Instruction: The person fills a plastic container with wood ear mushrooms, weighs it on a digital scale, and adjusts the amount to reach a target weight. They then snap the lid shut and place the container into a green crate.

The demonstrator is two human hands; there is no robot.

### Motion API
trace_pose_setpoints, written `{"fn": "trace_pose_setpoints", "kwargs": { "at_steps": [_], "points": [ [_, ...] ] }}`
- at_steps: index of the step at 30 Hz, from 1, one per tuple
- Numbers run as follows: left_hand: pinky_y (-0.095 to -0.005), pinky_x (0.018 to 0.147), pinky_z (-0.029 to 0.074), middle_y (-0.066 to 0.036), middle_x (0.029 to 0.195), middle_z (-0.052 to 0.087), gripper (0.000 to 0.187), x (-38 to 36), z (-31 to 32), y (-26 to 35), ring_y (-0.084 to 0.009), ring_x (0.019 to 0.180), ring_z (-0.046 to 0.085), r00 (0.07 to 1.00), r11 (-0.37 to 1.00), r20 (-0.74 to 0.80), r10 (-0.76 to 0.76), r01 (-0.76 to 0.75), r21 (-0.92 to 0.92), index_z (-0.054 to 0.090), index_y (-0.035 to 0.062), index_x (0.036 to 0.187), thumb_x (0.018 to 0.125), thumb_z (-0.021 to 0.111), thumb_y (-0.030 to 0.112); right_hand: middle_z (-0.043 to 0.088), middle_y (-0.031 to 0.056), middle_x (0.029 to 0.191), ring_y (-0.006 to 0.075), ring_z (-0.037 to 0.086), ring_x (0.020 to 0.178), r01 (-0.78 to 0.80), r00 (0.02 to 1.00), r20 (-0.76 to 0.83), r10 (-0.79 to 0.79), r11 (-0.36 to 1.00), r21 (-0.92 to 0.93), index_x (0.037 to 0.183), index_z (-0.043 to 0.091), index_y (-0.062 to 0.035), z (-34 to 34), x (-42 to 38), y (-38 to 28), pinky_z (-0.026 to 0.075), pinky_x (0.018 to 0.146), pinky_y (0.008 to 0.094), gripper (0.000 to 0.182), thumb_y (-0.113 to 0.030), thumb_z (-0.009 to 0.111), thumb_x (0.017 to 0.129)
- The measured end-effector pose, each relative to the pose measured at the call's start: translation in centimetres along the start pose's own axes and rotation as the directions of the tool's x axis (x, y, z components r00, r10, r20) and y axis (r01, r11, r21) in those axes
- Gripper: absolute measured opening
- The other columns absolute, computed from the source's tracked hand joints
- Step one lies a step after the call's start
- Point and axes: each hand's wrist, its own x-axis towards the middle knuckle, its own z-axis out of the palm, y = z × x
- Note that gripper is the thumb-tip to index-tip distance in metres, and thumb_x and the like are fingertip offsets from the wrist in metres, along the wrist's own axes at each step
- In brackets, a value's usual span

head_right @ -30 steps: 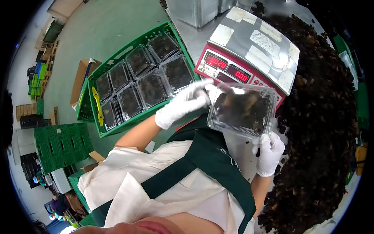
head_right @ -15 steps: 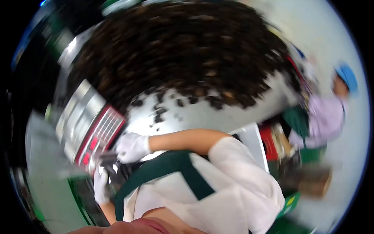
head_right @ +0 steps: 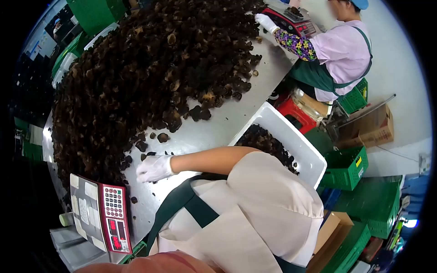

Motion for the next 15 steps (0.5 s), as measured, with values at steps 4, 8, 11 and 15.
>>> {"fn": "trace_pose_setpoints", "kwargs": {
  "at_steps": [4,8,11,15],
  "points": [
    [-0.0421,0.109,0.042,-0.02,0.138,0.058,0.06,2.9,-1.1,-1.3,-0.0328,0.125,0.057,1.0,0.986,-0.014,0.007,-0.005,0.164,0.053,-0.0055,0.14,0.103,0.058,0.042,0.073,0.009,0.082,0.0229,0.071,0.074,0.042,0.985,-0.157,-0.066,0.988,-0.148,0.1,0.071,-0.0078,0.3,-2.6,5.9,0.054,0.074,0.0362,0.029,-0.033,0.056,0.099],
    [-0.0411,0.108,0.042,-0.019,0.136,0.059,0.059,5.8,-2.4,-2.8,-0.0319,0.125,0.057,1.0,0.956,-0.007,0.009,-0.006,0.295,0.054,-0.0059,0.138,0.102,0.059,0.04,0.074,0.0064,0.081,0.0236,0.072,0.076,-0.251,0.951,-0.209,0.228,0.964,-0.087,0.101,0.072,-0.0148,-0.2,-6.0,5.4,0.054,0.077,0.0373,0.029,-0.039,0.055,0.099],
    [-0.0403,0.108,0.042,-0.019,0.135,0.06,0.058,7.9,-3.8,-3.9,-0.0313,0.124,0.057,1.0,0.925,-0.004,-0.008,0.009,0.379,0.055,-0.0063,0.138,0.102,0.059,0.039,0.074,0.0046,0.081,0.0229,0.071,0.075,-0.278,0.932,-0.253,0.259,0.96,-0.042,0.101,0.073,-0.0195,0.3,-6.2,5.6,0.054,0.078,0.0378,0.029,-0.042,0.056,0.097],
    [-0.0392,0.107,0.043,-0.018,0.133,0.06,0.057,11.0,-6.2,-6.0,-0.0304,0.123,0.057,0.999,0.876,-0.013,-0.043,0.044,0.48,0.055,-0.0068,0.136,0.102,0.06,0.038,0.074,0.0038,0.081,0.0214,0.071,0.076,-0.3,0.938,-0.2,0.282,0.952,-0.065,0.103,0.074,-0.0194,-0.9,-5.7,4.9,0.054,0.077,0.0366,0.029,-0.041,0.056,0.098]
  ]
}}
